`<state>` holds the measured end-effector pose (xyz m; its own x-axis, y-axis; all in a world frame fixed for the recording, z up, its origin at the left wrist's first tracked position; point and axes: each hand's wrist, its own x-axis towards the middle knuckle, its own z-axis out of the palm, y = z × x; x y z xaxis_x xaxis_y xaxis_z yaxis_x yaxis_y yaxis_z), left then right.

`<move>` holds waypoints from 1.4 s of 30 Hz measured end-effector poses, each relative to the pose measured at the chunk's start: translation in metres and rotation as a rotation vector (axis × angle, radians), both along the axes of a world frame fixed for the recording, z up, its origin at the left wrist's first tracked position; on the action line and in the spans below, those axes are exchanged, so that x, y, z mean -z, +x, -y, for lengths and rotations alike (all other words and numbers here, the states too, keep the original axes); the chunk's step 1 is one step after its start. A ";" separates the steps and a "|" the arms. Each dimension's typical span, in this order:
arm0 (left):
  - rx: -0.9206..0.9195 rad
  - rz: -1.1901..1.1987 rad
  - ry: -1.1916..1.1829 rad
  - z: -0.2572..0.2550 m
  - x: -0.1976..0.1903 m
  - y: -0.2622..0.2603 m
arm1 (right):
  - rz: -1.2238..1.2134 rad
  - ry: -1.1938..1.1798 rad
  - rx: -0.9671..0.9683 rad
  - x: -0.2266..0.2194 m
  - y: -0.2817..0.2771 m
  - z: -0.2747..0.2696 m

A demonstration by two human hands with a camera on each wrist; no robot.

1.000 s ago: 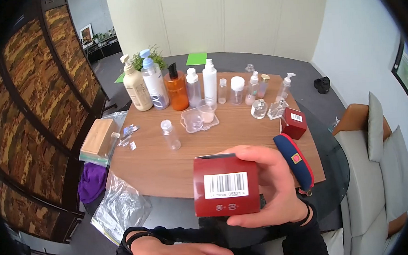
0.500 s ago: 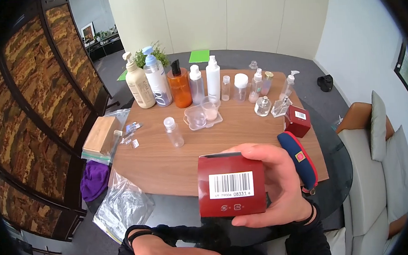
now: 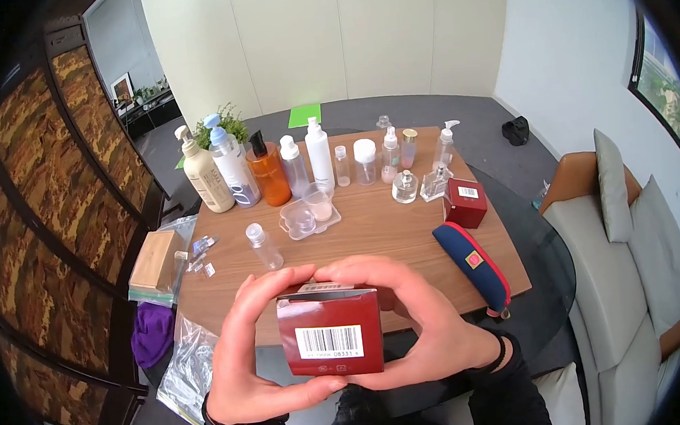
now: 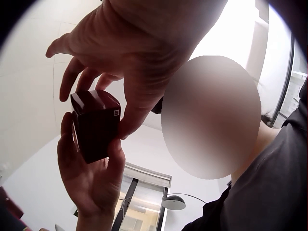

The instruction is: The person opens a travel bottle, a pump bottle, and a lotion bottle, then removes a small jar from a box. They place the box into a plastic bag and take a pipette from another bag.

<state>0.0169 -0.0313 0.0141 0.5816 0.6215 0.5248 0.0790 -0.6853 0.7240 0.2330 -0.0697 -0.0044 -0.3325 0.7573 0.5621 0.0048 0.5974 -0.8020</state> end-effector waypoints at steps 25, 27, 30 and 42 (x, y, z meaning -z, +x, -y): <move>-0.082 0.130 0.157 0.003 0.007 0.007 | 0.343 0.204 0.289 -0.008 0.009 -0.001; -0.039 0.179 0.102 0.003 0.010 0.008 | 0.303 0.117 0.270 -0.004 0.007 0.001; 0.025 0.213 0.140 -0.002 0.015 0.006 | 0.233 0.045 0.192 -0.004 0.005 0.000; -0.010 0.216 0.226 -0.004 0.014 0.007 | 0.157 0.089 0.124 -0.003 0.009 -0.005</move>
<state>0.0236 -0.0269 0.0002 0.4364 0.4799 0.7611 -0.0522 -0.8310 0.5539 0.2423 -0.0643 -0.0017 -0.3290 0.7477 0.5769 0.2032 0.6526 -0.7299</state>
